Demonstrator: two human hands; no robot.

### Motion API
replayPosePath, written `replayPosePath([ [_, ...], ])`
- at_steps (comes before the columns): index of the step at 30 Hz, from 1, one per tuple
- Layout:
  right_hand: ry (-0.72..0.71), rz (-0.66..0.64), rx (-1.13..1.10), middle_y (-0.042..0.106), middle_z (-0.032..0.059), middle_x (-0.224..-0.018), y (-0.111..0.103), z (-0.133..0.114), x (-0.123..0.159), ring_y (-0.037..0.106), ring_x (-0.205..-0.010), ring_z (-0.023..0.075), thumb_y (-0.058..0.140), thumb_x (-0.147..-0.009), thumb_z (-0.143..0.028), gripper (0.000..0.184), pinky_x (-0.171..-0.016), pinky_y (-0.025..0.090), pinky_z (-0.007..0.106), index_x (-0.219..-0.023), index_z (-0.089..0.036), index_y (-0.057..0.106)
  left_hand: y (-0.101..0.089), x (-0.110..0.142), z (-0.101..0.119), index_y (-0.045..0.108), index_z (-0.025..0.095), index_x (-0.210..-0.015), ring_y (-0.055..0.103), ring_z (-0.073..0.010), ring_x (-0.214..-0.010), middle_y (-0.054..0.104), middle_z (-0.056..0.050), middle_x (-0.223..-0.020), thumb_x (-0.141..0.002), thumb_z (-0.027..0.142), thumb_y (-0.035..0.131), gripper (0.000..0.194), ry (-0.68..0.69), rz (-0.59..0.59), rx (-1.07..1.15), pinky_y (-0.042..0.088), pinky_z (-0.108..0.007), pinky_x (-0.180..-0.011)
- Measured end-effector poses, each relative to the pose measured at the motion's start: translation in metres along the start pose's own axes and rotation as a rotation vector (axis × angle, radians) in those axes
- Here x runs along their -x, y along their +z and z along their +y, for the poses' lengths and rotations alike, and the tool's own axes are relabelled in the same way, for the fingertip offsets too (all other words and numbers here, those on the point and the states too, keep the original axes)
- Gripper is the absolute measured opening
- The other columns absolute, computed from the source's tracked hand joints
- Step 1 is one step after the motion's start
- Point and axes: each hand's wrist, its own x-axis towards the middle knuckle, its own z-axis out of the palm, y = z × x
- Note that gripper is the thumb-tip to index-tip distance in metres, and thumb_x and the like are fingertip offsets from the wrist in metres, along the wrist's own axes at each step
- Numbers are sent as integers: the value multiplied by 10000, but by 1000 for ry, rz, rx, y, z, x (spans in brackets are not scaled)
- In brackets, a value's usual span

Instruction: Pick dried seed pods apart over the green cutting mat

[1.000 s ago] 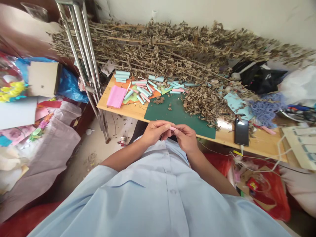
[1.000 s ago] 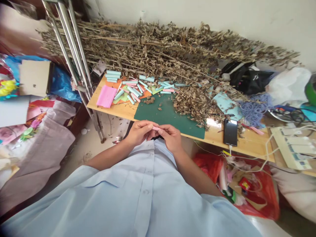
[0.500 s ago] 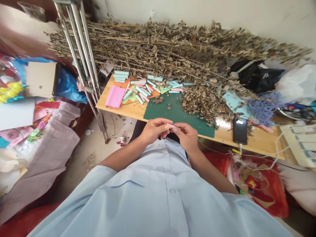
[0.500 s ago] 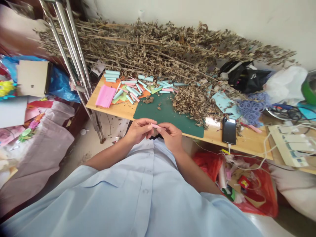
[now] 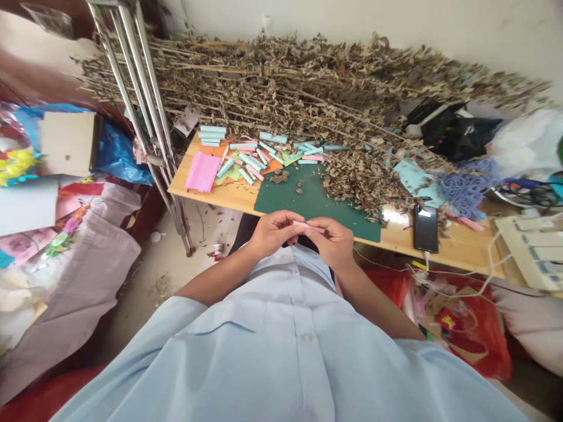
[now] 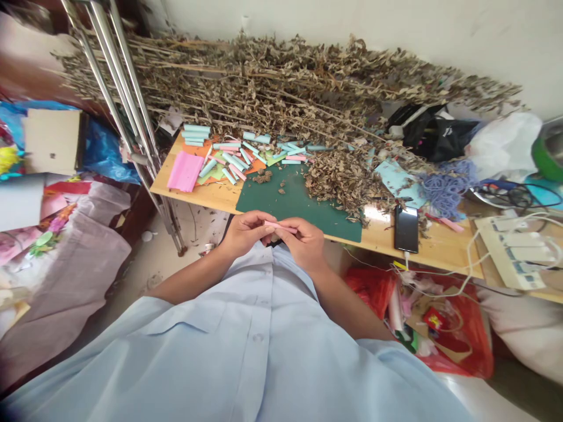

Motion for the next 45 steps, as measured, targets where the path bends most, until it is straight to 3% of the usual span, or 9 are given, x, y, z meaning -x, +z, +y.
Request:
replayPosePath([
  [8, 90, 6, -100, 783, 18, -772, -2, 4, 2, 733, -668, 200, 823, -813, -411, 191, -653, 604, 332, -922, -259, 785, -7, 1, -10, 739, 131, -1029, 651, -111, -560, 700, -16, -696, -801, 428, 833, 387, 56, 36, -79, 568, -228, -542],
  [13, 6, 19, 35, 797, 23, -850, -6, 7, 2, 739, -735, 203, 822, -811, -389, 179, -693, 596, 334, -937, -266, 796, -8, 1, -9, 744, 143, -1033, 672, -123, -572, 717, -16, -707, -757, 429, 867, 416, 51, 21, -84, 595, -245, -571],
  [18, -23, 33, 9, 791, 16, -838, -10, 12, 1, 731, -704, 193, 828, -810, -375, 202, -668, 594, 324, -979, -272, 791, -9, 1, -7, 760, 137, -967, 686, -122, -583, 727, -30, -766, -750, 418, 872, 373, 102, 66, -105, 598, -235, -568],
  [23, -121, 74, 72, 793, 24, -862, -9, 11, 1, 738, -764, 200, 821, -812, -371, 138, -708, 610, 332, -882, -258, 785, -8, 1, -10, 719, 155, -1098, 694, -129, -598, 722, -9, -760, -746, 374, 884, 446, 69, -11, -23, 606, -246, -575],
  [26, -153, 62, 69, 794, 28, -890, -8, 11, -1, 744, -802, 202, 806, -824, -378, 140, -735, 619, 336, -884, -255, 780, -6, 0, -11, 711, 152, -1052, 674, -128, -570, 704, 5, -706, -756, 382, 874, 409, 56, -7, 15, 600, -257, -550],
  [32, 8, 17, -39, 798, 24, -867, -7, 21, 0, 749, -731, 198, 811, -828, -406, 202, -698, 625, 334, -960, -256, 786, -1, 0, -8, 731, 153, -1014, 629, -109, -531, 672, 19, -650, -746, 402, 876, 393, 54, 42, -10, 555, -232, -519],
  [36, 107, -26, -108, 800, 27, -826, -1, 24, 5, 757, -711, 210, 814, -822, -450, 253, -700, 636, 350, -963, -241, 783, 0, 0, -10, 753, 158, -1046, 610, -93, -553, 695, -9, -774, -766, 418, 857, 396, 55, 10, -32, 530, -228, -532],
  [42, 66, -88, -78, 805, 48, -959, 1, 27, 3, 761, -823, 215, 796, -841, -438, 258, -786, 638, 371, -1010, -243, 782, 0, -4, -5, 763, 163, -869, 673, -179, -933, 720, -91, -966, -855, 426, 778, 263, 276, 32, -389, 539, -289, -844],
  [45, -18, -25, -16, 780, 38, -933, -4, 24, -3, 732, -777, 190, 753, -885, -405, 228, -740, 628, 354, -1057, -257, 779, 0, -4, -3, 730, 156, -880, 657, -165, -880, 719, -68, -891, -910, 420, 711, 266, 251, -1, -512, 512, -284, -854],
])
